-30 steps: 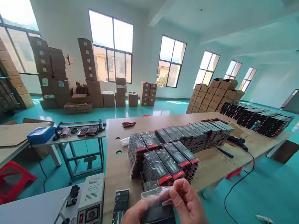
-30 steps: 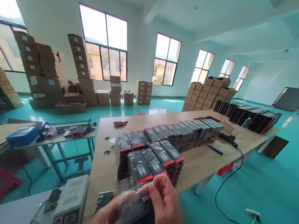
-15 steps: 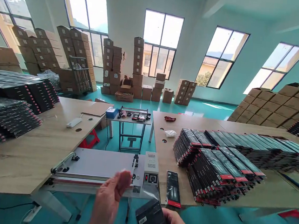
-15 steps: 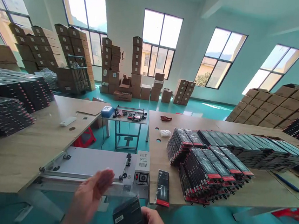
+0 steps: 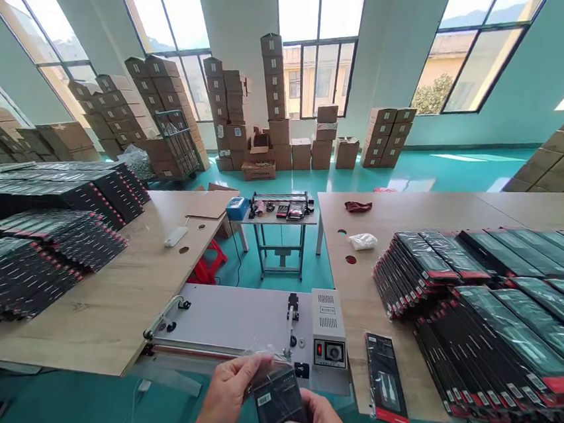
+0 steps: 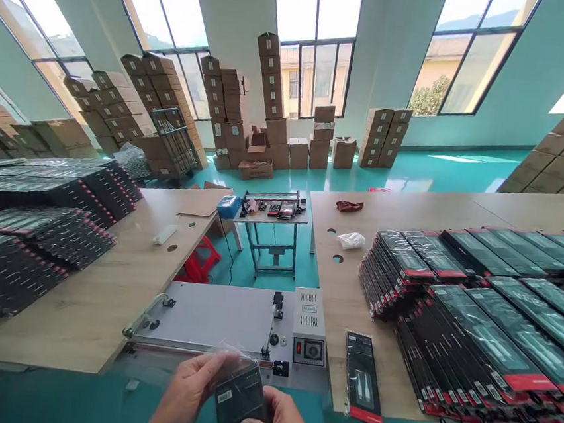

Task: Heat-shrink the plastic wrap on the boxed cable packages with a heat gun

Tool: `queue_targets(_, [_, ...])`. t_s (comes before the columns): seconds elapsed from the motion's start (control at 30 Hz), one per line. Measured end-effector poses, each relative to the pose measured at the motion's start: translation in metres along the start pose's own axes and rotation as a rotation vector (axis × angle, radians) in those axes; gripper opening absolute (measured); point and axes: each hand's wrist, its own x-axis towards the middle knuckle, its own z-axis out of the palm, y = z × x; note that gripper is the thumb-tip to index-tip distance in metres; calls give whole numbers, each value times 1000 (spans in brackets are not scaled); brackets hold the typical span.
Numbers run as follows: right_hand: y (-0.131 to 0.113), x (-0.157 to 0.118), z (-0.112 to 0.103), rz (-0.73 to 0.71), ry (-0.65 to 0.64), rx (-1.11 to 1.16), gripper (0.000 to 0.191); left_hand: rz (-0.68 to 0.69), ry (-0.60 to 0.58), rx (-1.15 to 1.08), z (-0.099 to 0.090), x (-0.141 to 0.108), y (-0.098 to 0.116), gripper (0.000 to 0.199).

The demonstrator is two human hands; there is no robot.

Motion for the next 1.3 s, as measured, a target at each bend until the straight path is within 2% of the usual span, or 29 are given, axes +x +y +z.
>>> queue_targets(0.07, [6,12,-1,3,7,39,63,0,67,-91,-9,13,4,53])
queue_targets(0.1, [10,19,-1,2,16,59,62,-19,47,-112,-13,19,3,55])
queue_targets(0.23, [26,42,7,-28,121,54,60,-94,-187,17,-32,45,-7,53])
queue_targets(0.37, [30,68,28,-12,247,-5,59,-93,-260,85,-68,78,-8,54])
queue_targets(0.53, [35,123,57,-72,565,-13,50,-113,-418,193,-122,112,1,51])
queue_targets(0.67, [49,158,66,-138,791,8,46,-125,-402,236,-155,123,2,54])
queue_targets(0.77, [67,154,71,-74,835,55,50,-196,-367,183,-169,127,-3,58])
queue_targets(0.9, [97,130,90,103,684,57,51,-247,-358,146,-177,127,-17,55])
queue_targets(0.97, [110,123,100,119,632,51,46,-270,-366,140,-178,127,-24,53])
queue_targets(1.07, [126,117,105,102,625,65,40,-316,-377,82,-180,134,-28,42])
queue_targets(1.13, [137,109,101,113,634,90,40,-345,-301,28,-182,145,-23,28])
queue_targets(1.2, [152,93,91,152,645,125,39,-351,-169,-24,-188,161,-10,13])
queue_targets(1.3, [182,68,75,234,703,181,34,-277,-69,-76,-209,182,14,16])
